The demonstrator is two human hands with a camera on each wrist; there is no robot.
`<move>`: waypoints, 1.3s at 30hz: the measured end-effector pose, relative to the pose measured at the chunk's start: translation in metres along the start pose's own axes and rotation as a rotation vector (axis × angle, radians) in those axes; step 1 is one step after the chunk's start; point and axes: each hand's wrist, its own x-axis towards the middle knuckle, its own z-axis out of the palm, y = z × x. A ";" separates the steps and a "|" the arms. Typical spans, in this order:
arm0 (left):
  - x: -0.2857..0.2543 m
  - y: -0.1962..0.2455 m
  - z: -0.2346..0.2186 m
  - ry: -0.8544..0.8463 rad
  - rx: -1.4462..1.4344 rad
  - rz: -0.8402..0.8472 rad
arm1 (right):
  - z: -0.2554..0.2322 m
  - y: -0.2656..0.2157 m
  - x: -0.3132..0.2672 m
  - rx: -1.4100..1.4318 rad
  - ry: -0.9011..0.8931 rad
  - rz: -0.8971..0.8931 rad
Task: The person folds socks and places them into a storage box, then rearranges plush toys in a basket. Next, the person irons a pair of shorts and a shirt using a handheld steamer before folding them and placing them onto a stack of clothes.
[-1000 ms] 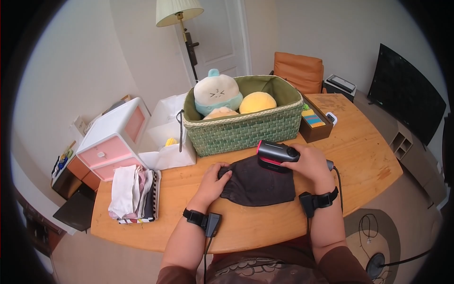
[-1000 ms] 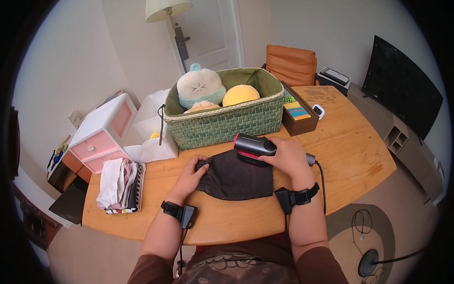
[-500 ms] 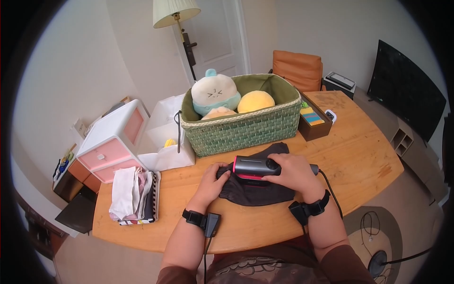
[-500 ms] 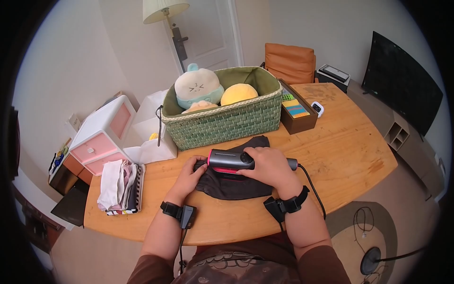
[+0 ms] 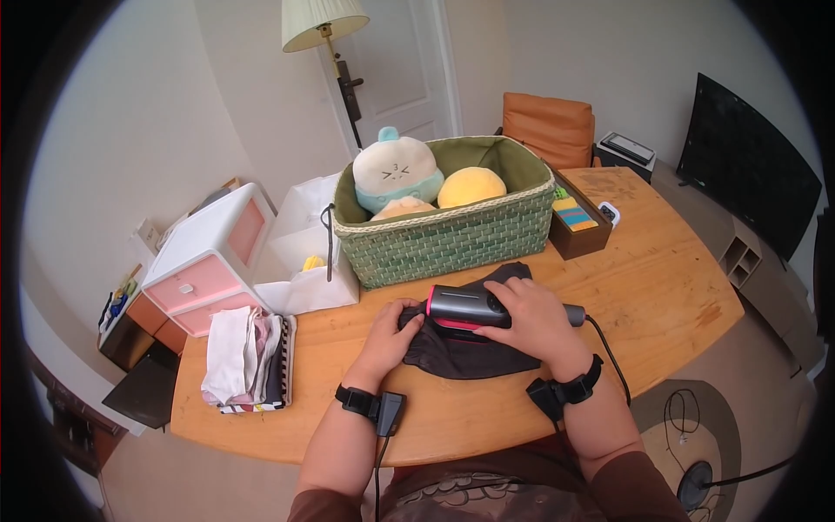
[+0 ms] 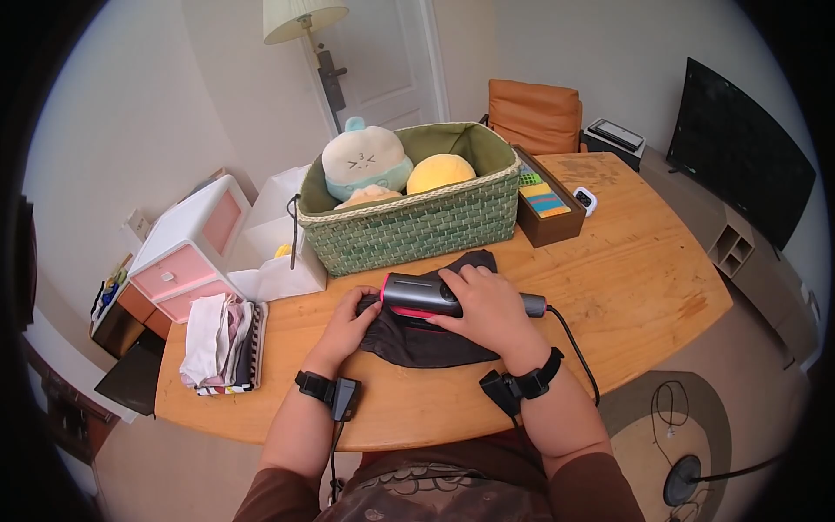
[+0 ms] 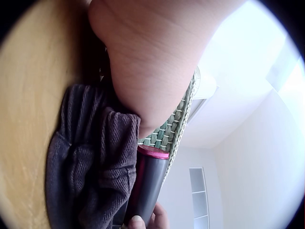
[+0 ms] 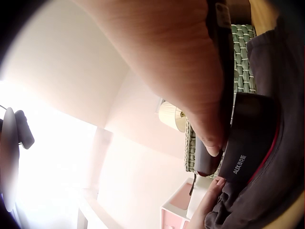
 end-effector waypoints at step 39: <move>-0.019 0.051 0.003 0.012 0.160 0.334 | 0.008 0.019 0.001 0.152 0.048 -0.016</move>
